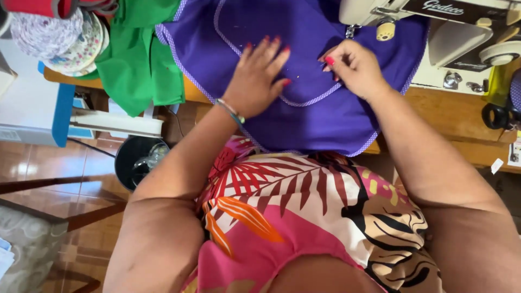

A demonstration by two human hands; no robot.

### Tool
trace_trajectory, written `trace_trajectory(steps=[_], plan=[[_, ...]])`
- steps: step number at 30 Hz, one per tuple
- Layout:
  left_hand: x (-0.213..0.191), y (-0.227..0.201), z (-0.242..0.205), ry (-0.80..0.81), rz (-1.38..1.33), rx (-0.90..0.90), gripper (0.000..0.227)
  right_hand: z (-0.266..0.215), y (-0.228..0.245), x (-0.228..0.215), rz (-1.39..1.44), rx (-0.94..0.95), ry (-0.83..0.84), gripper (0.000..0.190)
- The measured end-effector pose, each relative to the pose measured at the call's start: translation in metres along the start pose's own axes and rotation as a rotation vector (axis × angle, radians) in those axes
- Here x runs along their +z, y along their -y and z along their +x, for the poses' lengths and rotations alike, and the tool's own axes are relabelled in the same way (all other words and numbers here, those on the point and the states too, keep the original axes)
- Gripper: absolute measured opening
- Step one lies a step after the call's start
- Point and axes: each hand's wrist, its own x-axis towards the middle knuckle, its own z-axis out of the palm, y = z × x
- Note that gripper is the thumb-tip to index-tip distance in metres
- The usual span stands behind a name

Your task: The person is pinning a purple fabric garment to prepare it for sewing, using pins from a nearby pincushion.

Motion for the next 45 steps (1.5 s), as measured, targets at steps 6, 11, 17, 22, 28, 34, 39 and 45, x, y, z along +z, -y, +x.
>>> trace_trajectory(steps=[6,11,17,22,28,34,39,45], plan=[[0.015,0.045,-0.002,-0.073,0.075,-0.008,0.076,0.013,-0.02,0.0,0.089,-0.045,-0.028,0.007],[0.013,0.085,0.01,-0.03,0.101,0.083,0.079,0.029,-0.014,0.017,0.163,-0.048,-0.073,0.007],[0.001,0.086,0.028,0.187,0.077,-0.003,0.084,0.021,0.024,0.029,0.185,-0.161,-0.054,0.012],[0.003,-0.003,0.03,-0.006,0.095,0.167,0.064,-0.004,0.038,0.029,0.113,-0.173,0.013,0.01],[0.033,-0.021,0.014,-0.054,-0.011,0.281,0.092,-0.01,0.042,0.02,-0.027,-0.148,-0.144,0.008],[0.026,-0.033,-0.004,-0.05,0.036,0.221,0.088,0.02,0.036,0.024,-0.1,-0.046,-0.05,0.012],[0.018,-0.047,-0.028,-0.088,0.015,0.152,0.082,0.035,0.016,0.017,-0.222,-0.024,0.099,0.01],[0.018,-0.045,-0.033,-0.08,-0.004,0.135,0.078,0.046,0.021,0.011,-0.253,0.125,0.172,0.017]])
